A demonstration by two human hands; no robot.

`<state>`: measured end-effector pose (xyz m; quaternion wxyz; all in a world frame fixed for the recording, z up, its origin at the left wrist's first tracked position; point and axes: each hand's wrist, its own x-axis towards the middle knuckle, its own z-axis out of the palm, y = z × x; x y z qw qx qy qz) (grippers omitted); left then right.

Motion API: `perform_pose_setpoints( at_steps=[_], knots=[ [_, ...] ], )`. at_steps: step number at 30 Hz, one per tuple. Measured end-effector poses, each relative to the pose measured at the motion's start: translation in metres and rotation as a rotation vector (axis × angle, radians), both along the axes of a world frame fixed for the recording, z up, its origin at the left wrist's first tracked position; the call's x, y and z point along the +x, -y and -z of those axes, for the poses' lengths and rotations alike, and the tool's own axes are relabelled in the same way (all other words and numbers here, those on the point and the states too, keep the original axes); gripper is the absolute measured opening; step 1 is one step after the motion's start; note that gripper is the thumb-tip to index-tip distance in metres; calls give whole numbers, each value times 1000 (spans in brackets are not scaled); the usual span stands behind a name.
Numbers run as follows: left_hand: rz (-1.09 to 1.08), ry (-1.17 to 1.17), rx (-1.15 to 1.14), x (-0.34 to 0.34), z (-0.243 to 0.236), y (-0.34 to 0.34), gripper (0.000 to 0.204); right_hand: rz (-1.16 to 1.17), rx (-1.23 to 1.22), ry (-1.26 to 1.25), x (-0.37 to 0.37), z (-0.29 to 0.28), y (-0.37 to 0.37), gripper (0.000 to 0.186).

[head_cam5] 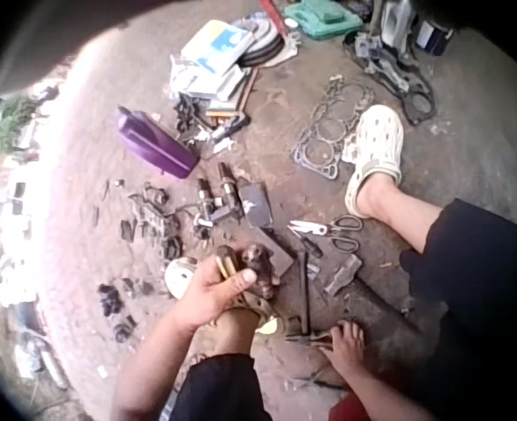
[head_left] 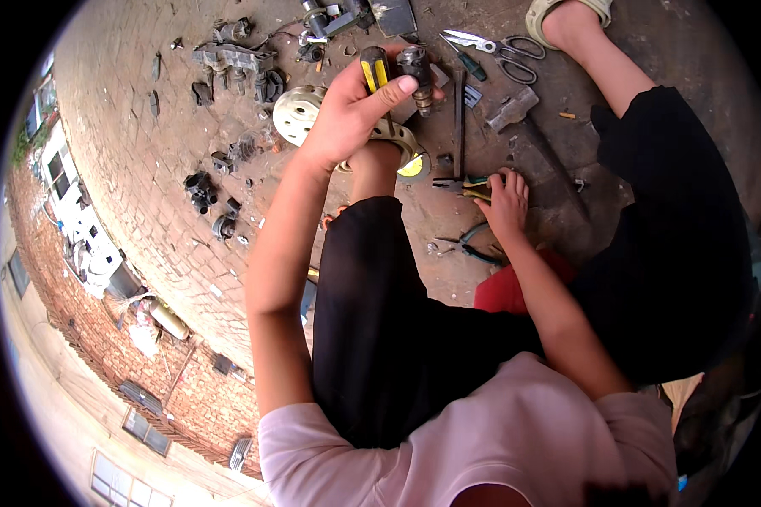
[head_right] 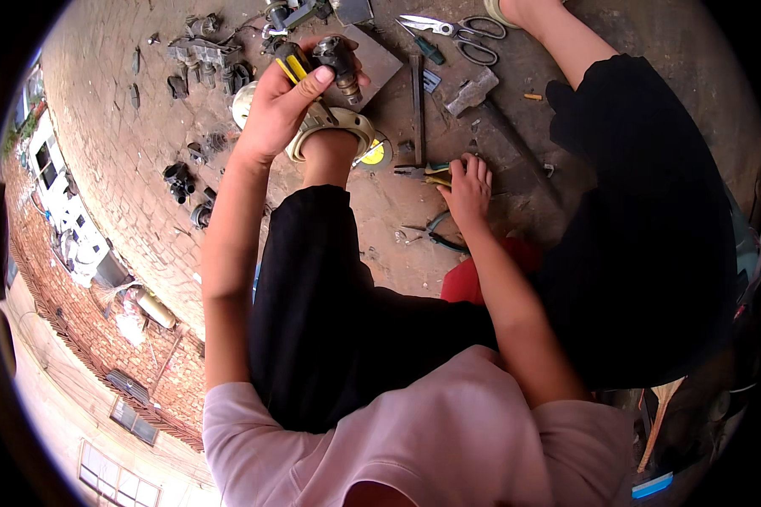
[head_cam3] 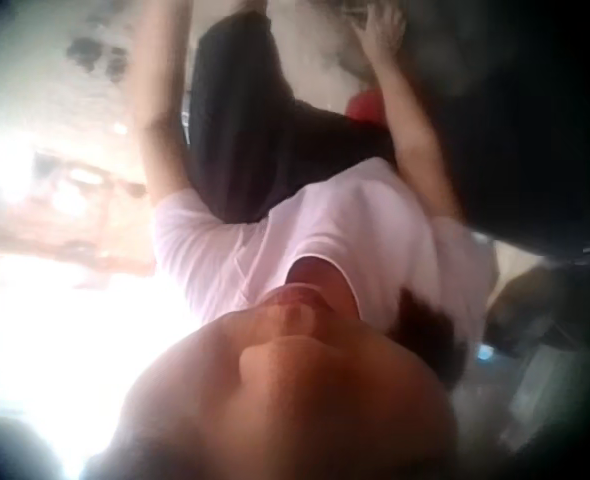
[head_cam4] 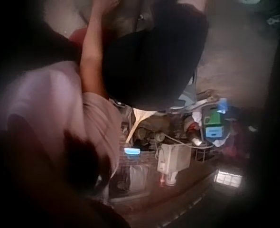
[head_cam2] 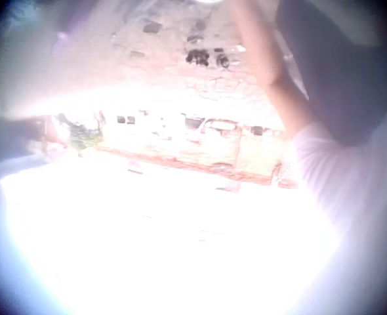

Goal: The person sits on the ground and uses pliers and a hammer to adjust and shape a small mechanical part. They repeatedly reposition the part and strike it with the hammer while holding it with pliers.

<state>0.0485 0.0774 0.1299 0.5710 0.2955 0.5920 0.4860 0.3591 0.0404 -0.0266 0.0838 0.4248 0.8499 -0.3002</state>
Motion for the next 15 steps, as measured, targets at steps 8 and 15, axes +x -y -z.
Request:
perform_pose_setpoints(
  at_steps=[8, 15],
  knots=[
    [19, 425, 92, 35, -109, 27, 51, -388, 163, -116, 14, 33, 6, 41],
    [-52, 149, 176, 79, -197, 58, 54, -445, -133, 28, -3, 6, 5, 39]
  ],
)
